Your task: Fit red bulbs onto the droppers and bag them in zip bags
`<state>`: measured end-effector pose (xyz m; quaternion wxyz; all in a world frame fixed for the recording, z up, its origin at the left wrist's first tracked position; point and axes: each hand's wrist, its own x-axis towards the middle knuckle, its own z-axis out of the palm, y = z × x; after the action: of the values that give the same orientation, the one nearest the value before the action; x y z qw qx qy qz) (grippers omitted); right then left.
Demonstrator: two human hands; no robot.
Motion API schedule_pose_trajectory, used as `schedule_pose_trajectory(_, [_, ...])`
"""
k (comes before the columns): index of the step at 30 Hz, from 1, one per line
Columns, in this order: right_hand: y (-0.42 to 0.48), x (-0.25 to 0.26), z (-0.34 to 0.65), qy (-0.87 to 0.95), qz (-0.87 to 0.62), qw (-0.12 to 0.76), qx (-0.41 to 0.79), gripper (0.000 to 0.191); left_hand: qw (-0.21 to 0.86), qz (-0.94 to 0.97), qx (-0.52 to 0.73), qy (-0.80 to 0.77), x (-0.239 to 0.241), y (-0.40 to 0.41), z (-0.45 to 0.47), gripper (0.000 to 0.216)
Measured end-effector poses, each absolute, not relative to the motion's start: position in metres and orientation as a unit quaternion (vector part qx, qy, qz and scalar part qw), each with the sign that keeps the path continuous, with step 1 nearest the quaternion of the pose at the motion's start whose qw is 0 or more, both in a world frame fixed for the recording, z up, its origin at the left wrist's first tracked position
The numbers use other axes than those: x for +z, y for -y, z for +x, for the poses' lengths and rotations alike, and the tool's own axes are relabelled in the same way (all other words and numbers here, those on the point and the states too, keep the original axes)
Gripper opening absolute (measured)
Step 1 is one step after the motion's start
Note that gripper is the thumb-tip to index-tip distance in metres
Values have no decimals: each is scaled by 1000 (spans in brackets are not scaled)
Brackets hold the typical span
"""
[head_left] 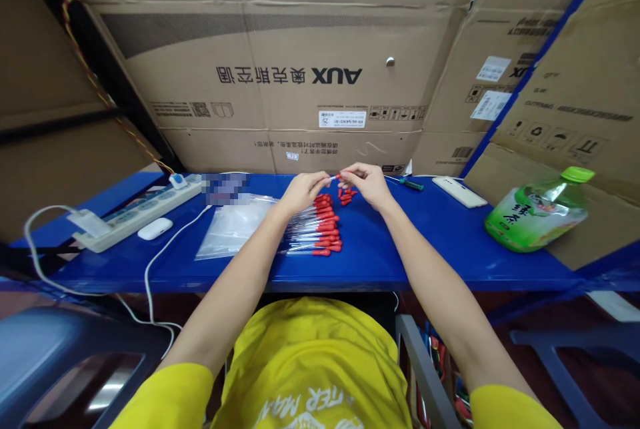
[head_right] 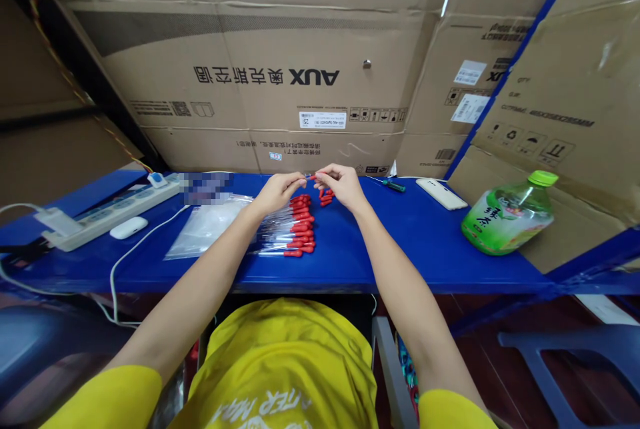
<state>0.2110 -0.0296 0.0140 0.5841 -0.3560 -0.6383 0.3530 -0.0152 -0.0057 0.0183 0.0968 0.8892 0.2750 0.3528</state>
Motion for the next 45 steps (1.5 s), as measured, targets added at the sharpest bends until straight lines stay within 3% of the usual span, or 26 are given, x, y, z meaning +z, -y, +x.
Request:
schedule_pose_trajectory(33, [33, 13, 203, 628, -359, 569, 390, 55, 138, 884, 358, -268, 15, 6, -11, 44])
schedule_pose_trajectory(39, [22, 1, 208, 668, -395, 551, 306, 49, 99, 881, 335, -317, 14, 0, -18, 42])
schedule_pose_trajectory(45, [10, -14, 220, 705, -508, 479, 127, 22, 33, 866, 271, -420, -12, -31, -37, 35])
